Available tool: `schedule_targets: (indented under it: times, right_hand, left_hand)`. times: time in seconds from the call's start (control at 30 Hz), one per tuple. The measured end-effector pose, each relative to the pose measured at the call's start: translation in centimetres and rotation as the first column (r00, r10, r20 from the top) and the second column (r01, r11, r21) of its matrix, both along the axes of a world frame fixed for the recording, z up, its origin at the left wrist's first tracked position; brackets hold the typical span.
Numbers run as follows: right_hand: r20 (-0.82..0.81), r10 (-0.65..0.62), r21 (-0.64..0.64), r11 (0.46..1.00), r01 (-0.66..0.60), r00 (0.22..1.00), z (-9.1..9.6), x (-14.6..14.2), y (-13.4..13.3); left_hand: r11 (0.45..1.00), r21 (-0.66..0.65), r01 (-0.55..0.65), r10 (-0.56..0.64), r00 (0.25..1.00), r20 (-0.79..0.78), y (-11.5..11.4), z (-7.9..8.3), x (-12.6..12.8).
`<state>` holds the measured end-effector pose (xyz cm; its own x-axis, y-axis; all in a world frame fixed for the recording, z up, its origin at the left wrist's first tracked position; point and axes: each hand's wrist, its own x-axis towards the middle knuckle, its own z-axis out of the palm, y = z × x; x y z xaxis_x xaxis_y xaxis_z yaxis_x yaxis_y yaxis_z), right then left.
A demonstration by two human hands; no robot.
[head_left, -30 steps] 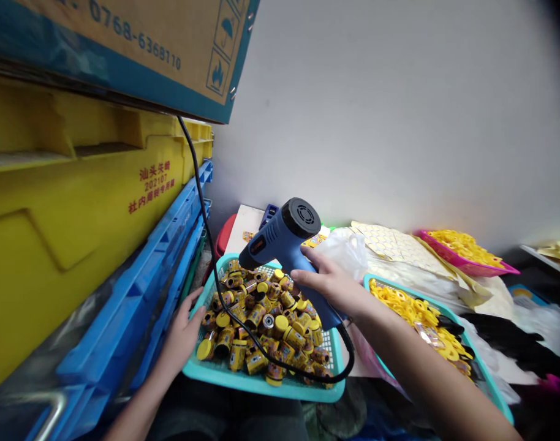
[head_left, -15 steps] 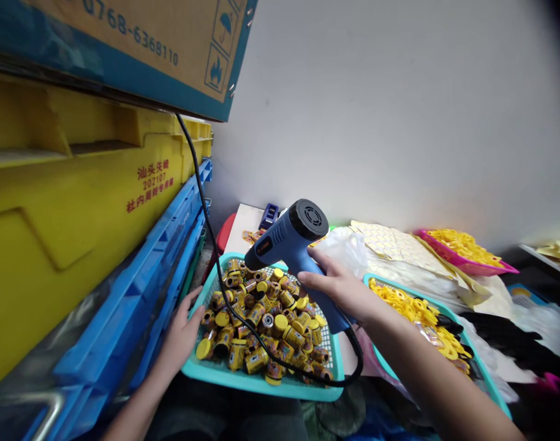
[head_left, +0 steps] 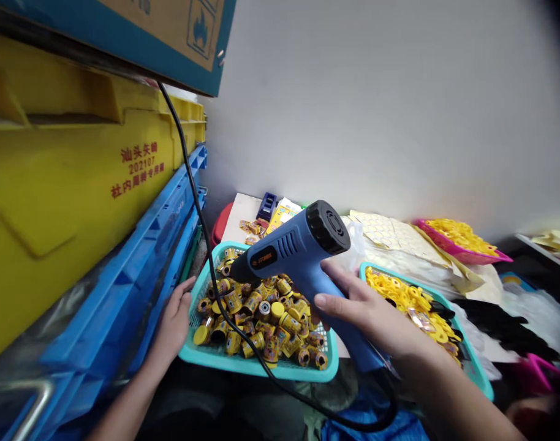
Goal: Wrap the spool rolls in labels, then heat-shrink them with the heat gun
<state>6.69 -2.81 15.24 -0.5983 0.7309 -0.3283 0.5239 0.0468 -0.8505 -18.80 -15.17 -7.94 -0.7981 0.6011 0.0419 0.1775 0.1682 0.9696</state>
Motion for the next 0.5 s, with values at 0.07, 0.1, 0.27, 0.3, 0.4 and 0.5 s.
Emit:
schedule_targets:
  times: [0.07, 0.1, 0.27, 0.3, 0.4, 0.5]
  right_hand:
    - [0.009, 0.013, -0.078, 0.997, -0.012, 1.0, -0.1, 0.4, -0.5]
    - [0.01, 0.014, -0.109, 0.994, -0.013, 1.0, -0.1, 0.7, -0.8]
    - [-0.019, -0.06, -0.226, 0.973, 0.054, 0.998, 0.1, 2.6, -2.6]
    - [-0.018, -0.095, -0.225, 0.97, 0.088, 0.995, 0.1, 2.9, -3.0]
    - [-0.037, -0.188, -0.152, 0.972, 0.18, 0.981, 0.2, 3.4, -3.5]
    - [-0.049, -0.233, -0.082, 0.97, 0.229, 0.971, -0.1, 3.0, -2.9]
  left_hand:
    - [1.0, 0.0, -0.009, 0.009, 1.0, -0.015, -0.1, 0.1, 0.1]
    - [1.0, 0.0, -0.011, 0.011, 1.0, -0.02, -0.1, 0.1, 0.1]
    - [0.999, -0.004, -0.044, 0.044, 0.999, -0.023, -0.1, 0.2, 0.4]
    - [0.999, -0.006, -0.053, 0.053, 0.998, -0.02, -0.1, 0.2, 0.4]
    - [0.998, -0.005, -0.067, 0.066, 0.998, -0.016, -0.1, 0.1, 0.4]
    - [0.997, 0.007, -0.072, 0.072, 0.997, -0.026, 0.0, -0.1, 0.3]
